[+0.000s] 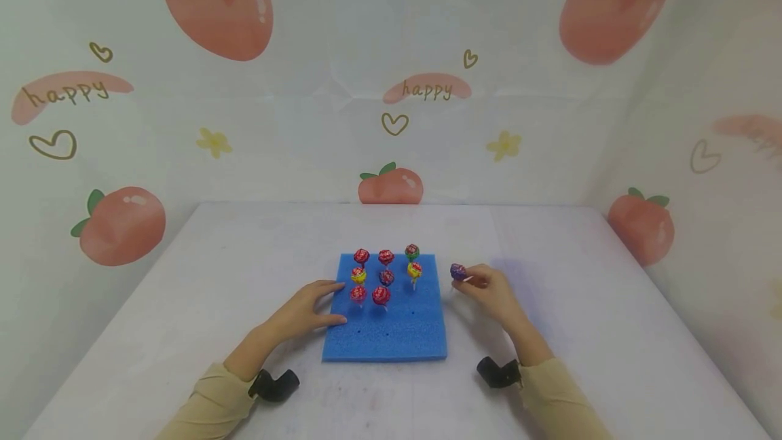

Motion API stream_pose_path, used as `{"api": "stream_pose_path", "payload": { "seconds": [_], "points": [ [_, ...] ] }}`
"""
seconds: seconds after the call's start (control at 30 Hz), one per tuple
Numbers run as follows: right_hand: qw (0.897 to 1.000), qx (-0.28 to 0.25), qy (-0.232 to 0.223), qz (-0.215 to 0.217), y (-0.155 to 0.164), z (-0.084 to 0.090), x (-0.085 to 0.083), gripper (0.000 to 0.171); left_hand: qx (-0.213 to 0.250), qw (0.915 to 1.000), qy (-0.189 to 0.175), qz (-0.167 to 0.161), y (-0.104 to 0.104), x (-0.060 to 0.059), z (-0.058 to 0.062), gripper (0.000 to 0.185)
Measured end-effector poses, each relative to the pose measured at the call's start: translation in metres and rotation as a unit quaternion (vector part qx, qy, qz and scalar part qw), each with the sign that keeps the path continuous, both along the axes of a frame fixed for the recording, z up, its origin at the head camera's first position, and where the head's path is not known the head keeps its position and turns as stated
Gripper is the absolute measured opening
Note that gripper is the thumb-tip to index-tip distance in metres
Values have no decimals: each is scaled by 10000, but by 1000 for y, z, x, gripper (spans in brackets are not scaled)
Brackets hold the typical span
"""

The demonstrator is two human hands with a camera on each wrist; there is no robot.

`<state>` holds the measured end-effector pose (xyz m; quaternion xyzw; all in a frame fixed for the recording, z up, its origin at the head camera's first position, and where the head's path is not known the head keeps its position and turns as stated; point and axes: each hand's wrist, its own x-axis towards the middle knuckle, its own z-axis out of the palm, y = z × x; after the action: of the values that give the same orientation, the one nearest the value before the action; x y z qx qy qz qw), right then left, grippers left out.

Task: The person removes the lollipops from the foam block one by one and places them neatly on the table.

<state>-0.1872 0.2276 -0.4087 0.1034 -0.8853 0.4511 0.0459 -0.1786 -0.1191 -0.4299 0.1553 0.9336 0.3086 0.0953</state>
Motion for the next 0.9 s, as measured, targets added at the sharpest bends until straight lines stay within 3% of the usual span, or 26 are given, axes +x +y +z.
{"api": "stream_pose_path", "payload": {
  "seconds": [0.17,0.5,0.9],
  "points": [
    [9996,195,-71,-173,3,-2,-5,18,-13,10000,14,-9,0,0,1,69],
    [9937,528,-885,-446,6,-2,-12,29,83,9999,44,-58,-1,0,2,69],
    [9849,820,-1431,-522,0,-4,-20,33,101,9999,35,-74,-1,0,0,69]
  ]
}}
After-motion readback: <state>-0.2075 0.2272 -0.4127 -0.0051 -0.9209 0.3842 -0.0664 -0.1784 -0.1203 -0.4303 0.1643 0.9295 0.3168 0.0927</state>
